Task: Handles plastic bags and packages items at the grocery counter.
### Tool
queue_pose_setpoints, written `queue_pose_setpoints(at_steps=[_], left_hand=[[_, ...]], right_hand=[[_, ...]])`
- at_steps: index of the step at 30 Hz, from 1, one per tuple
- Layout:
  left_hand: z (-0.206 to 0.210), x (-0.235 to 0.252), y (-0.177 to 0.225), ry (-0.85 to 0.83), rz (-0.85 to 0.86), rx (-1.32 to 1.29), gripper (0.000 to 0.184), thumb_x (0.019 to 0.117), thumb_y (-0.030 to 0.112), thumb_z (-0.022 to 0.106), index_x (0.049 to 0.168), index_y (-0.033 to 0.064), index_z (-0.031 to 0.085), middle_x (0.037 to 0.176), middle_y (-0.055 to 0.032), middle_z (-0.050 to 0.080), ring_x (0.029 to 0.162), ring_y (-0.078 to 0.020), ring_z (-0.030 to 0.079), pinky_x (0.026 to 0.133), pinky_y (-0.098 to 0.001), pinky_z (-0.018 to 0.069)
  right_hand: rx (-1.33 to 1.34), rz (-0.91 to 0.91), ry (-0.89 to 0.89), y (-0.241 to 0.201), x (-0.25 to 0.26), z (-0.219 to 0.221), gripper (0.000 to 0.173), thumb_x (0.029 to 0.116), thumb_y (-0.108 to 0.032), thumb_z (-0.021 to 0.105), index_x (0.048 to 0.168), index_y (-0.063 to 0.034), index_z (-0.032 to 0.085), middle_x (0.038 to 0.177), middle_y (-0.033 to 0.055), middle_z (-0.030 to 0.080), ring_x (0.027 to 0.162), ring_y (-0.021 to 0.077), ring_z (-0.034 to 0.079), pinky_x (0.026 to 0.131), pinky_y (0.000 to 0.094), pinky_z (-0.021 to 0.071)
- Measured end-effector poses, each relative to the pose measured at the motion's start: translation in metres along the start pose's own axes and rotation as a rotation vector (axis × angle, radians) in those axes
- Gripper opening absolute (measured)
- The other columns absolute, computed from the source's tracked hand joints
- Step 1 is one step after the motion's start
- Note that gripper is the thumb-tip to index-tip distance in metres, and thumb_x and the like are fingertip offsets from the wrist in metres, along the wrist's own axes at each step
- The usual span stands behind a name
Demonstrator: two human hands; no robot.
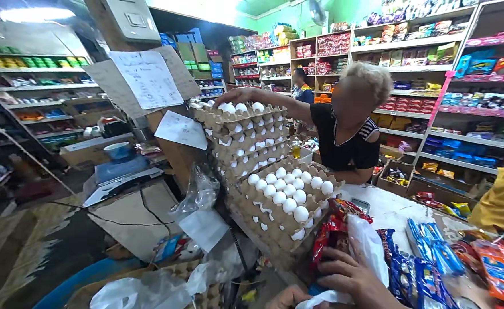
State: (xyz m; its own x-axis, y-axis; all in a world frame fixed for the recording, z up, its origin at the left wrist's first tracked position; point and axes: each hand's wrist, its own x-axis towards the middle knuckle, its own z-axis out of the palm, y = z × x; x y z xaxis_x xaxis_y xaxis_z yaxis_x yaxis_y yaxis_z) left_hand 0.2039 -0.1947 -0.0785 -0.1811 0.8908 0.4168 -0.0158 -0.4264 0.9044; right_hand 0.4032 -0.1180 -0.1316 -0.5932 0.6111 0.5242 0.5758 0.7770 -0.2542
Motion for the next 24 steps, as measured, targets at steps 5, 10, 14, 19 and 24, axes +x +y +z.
queue_pose_setpoints(at_steps=[5, 10, 14, 19, 24], left_hand=[[-0.006, 0.008, -0.005, 0.125, -0.047, -0.201, 0.026, 0.0713, -0.017, 0.075, 0.093, -0.0042, 0.069, 0.074, -0.0008, 0.071, 0.067, -0.0051, 0.068, 0.067, -0.0228, 0.0588], [-0.004, 0.005, 0.006, 0.141, -0.139, -0.268, 0.03, 0.0759, -0.024, 0.064, 0.1, -0.0078, 0.068, 0.083, -0.0028, 0.076, 0.079, -0.0074, 0.073, 0.079, -0.0261, 0.0619], [-0.015, 0.008, 0.005, 0.27, -0.132, -0.198, 0.027, 0.0768, -0.026, 0.06, 0.079, -0.0006, 0.068, 0.071, 0.004, 0.073, 0.07, -0.0005, 0.07, 0.073, -0.0213, 0.0603], [-0.035, 0.021, 0.031, 0.421, -0.19, -0.106, 0.027, 0.0781, -0.029, 0.053, 0.077, -0.0029, 0.061, 0.064, 0.0053, 0.068, 0.063, 0.0043, 0.064, 0.065, -0.0149, 0.0559], [-0.066, 0.024, -0.002, 0.29, -0.184, 0.156, 0.022, 0.0773, -0.017, 0.068, 0.097, -0.01, 0.065, 0.085, -0.0041, 0.069, 0.082, 0.0, 0.065, 0.08, -0.0199, 0.0554]], right_hand=[[0.198, 0.056, 0.039, 0.022, 0.013, -0.017, 0.02, 0.089, -0.017, 0.075, 0.108, -0.025, 0.076, 0.097, -0.0105, 0.076, 0.087, 0.0032, 0.071, 0.083, 0.0336, 0.0611], [0.223, 0.097, 0.136, 0.027, 0.021, -0.018, 0.018, 0.0914, -0.017, 0.071, 0.106, -0.0259, 0.076, 0.094, -0.0128, 0.074, 0.084, 0.0003, 0.069, 0.077, 0.0284, 0.0603], [0.25, 0.055, 0.106, 0.022, 0.03, -0.024, 0.015, 0.0904, -0.022, 0.075, 0.105, -0.0251, 0.076, 0.097, -0.0131, 0.075, 0.086, -0.0005, 0.069, 0.079, 0.0263, 0.0601], [0.24, 0.106, 0.086, 0.029, 0.028, -0.026, 0.01, 0.0946, -0.031, 0.073, 0.102, -0.0263, 0.077, 0.095, -0.0137, 0.075, 0.085, -0.0009, 0.069, 0.078, 0.0246, 0.06], [0.304, 0.103, 0.095, 0.04, 0.033, -0.023, 0.019, 0.0993, -0.021, 0.065, 0.114, -0.027, 0.075, 0.106, -0.0122, 0.075, 0.094, 0.0027, 0.07, 0.084, 0.0283, 0.0611]])
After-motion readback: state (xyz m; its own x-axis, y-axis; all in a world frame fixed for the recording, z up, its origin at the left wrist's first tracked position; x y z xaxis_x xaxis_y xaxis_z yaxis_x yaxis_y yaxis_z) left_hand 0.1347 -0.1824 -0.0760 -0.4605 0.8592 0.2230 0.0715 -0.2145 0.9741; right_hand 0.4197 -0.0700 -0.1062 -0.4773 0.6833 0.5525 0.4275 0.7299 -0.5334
